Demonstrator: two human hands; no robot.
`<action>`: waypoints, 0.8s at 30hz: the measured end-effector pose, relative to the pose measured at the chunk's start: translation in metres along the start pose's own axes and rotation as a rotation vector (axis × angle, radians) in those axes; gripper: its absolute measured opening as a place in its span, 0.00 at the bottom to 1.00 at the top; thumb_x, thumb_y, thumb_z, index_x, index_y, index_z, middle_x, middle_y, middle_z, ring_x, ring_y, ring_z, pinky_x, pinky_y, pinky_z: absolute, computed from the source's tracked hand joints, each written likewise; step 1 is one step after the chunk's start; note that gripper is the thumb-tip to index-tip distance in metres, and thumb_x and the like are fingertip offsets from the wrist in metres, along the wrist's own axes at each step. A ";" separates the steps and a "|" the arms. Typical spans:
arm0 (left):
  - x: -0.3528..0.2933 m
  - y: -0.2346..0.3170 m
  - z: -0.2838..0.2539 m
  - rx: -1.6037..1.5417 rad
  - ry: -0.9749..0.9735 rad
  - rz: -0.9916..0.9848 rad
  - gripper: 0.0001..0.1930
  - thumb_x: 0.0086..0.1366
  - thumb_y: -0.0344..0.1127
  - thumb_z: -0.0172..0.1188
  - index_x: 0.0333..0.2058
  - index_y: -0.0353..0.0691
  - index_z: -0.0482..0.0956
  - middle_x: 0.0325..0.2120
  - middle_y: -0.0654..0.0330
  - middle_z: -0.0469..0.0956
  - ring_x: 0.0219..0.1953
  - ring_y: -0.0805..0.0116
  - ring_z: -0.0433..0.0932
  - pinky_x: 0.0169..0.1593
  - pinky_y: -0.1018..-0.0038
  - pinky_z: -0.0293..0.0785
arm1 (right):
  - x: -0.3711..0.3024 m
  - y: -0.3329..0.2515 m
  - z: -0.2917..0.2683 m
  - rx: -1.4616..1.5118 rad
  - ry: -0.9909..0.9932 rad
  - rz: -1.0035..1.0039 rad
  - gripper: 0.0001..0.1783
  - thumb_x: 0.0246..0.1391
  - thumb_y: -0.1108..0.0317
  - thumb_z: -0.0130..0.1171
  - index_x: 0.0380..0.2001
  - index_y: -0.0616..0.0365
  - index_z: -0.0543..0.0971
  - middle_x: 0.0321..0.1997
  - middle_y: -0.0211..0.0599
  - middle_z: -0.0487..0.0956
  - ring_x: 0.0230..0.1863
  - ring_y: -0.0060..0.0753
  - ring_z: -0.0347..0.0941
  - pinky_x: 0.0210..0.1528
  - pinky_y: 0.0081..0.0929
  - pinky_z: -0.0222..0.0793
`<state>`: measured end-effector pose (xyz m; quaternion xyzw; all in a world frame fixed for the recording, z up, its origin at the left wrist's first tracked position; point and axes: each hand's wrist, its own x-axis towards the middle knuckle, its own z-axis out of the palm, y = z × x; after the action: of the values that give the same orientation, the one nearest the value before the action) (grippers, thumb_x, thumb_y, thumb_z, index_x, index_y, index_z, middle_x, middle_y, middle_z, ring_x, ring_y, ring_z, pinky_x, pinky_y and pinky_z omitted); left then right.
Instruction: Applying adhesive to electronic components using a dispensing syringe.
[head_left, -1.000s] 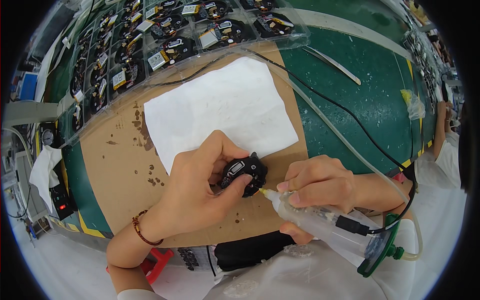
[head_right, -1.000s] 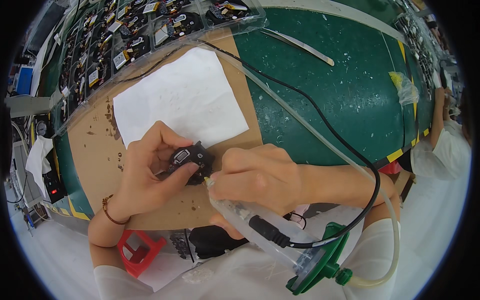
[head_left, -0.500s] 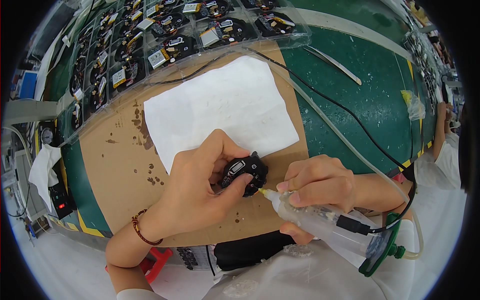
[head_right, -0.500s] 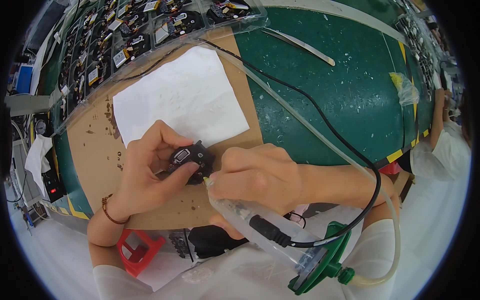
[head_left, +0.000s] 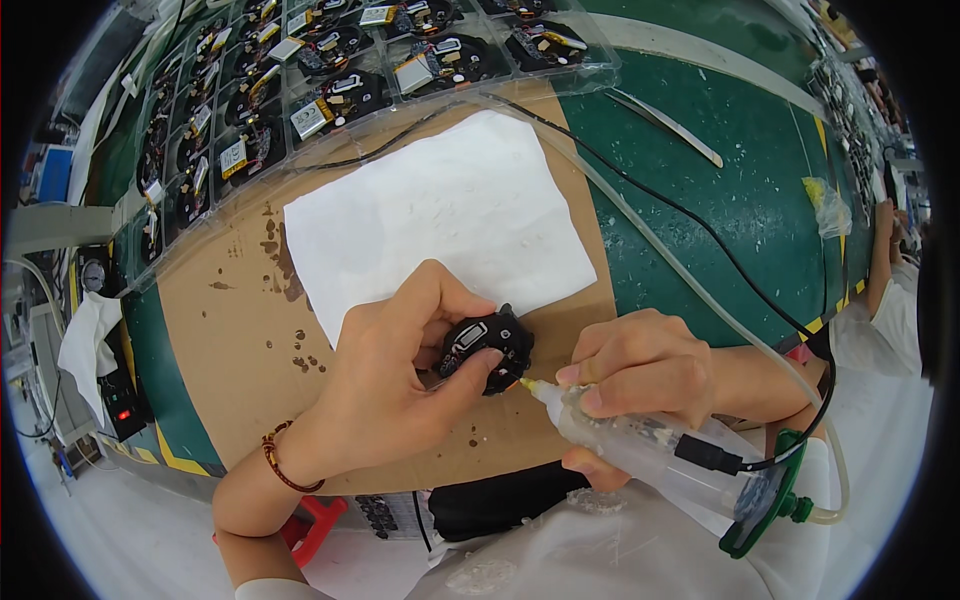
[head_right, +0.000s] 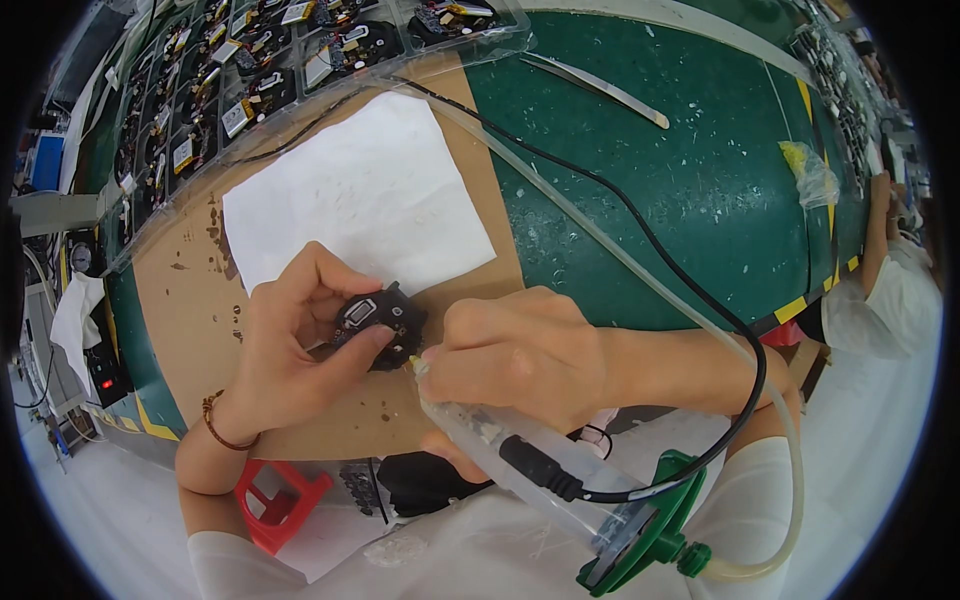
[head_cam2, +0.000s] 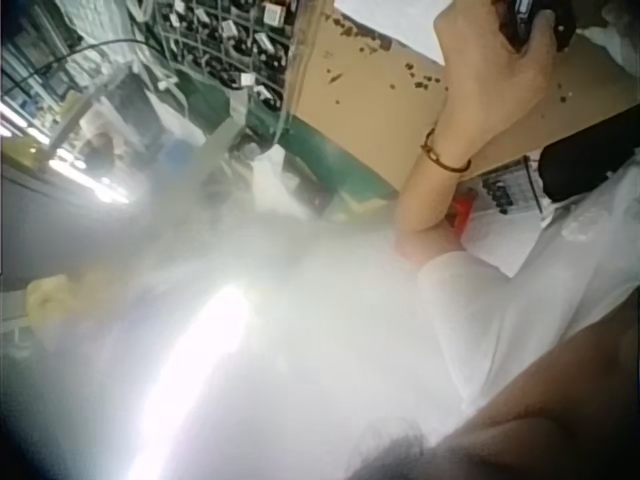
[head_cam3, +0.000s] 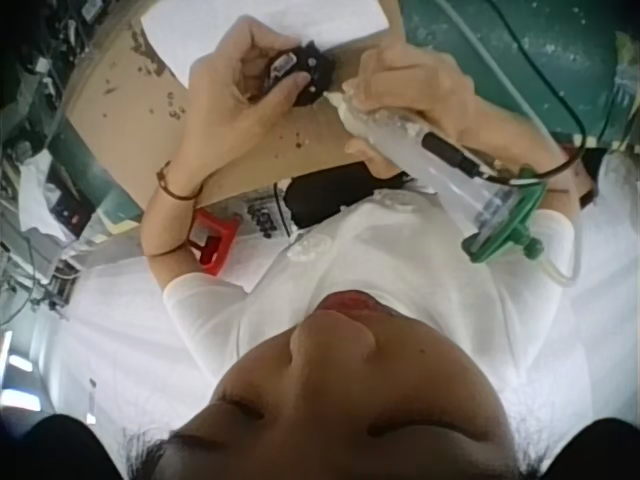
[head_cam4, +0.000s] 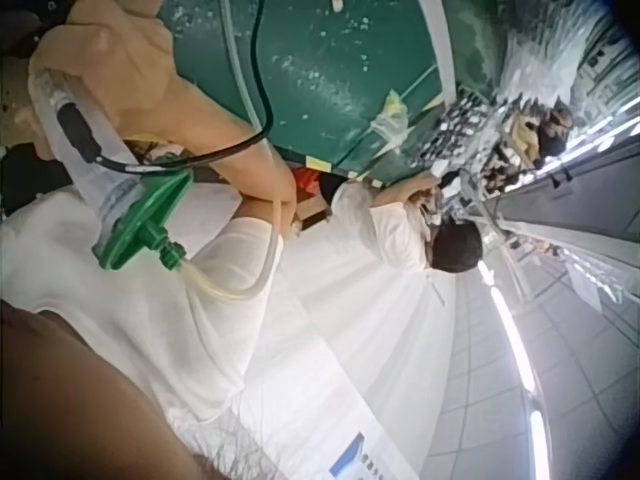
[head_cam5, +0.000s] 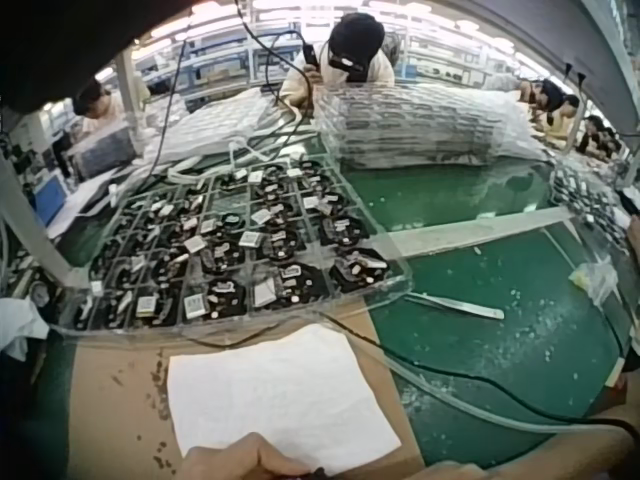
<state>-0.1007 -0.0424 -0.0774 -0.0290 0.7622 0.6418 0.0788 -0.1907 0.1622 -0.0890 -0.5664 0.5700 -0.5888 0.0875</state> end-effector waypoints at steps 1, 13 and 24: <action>0.000 0.000 0.000 0.000 0.001 -0.002 0.12 0.54 0.19 0.59 0.36 0.30 0.67 0.24 0.56 0.77 0.26 0.77 0.78 0.23 0.82 0.69 | 0.000 0.000 0.000 0.014 -0.004 0.003 0.28 0.30 0.63 0.75 0.33 0.63 0.71 0.27 0.42 0.72 0.22 0.36 0.74 0.17 0.25 0.69; -0.001 0.012 -0.002 -0.031 -0.051 -0.181 0.14 0.56 0.17 0.57 0.40 0.31 0.66 0.37 0.55 0.77 0.42 0.73 0.77 0.43 0.80 0.74 | 0.000 0.000 0.003 0.030 0.012 -0.001 0.29 0.30 0.64 0.75 0.34 0.63 0.70 0.26 0.42 0.72 0.22 0.37 0.74 0.17 0.26 0.70; 0.000 0.012 -0.003 -0.019 -0.042 -0.195 0.14 0.56 0.17 0.57 0.40 0.31 0.67 0.36 0.56 0.77 0.42 0.74 0.77 0.42 0.80 0.74 | 0.004 -0.001 0.003 0.023 0.015 -0.001 0.31 0.31 0.64 0.75 0.36 0.62 0.68 0.26 0.42 0.72 0.22 0.36 0.74 0.19 0.26 0.70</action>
<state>-0.1027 -0.0435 -0.0649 -0.0904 0.7478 0.6389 0.1567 -0.1895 0.1575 -0.0869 -0.5610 0.5637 -0.5996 0.0892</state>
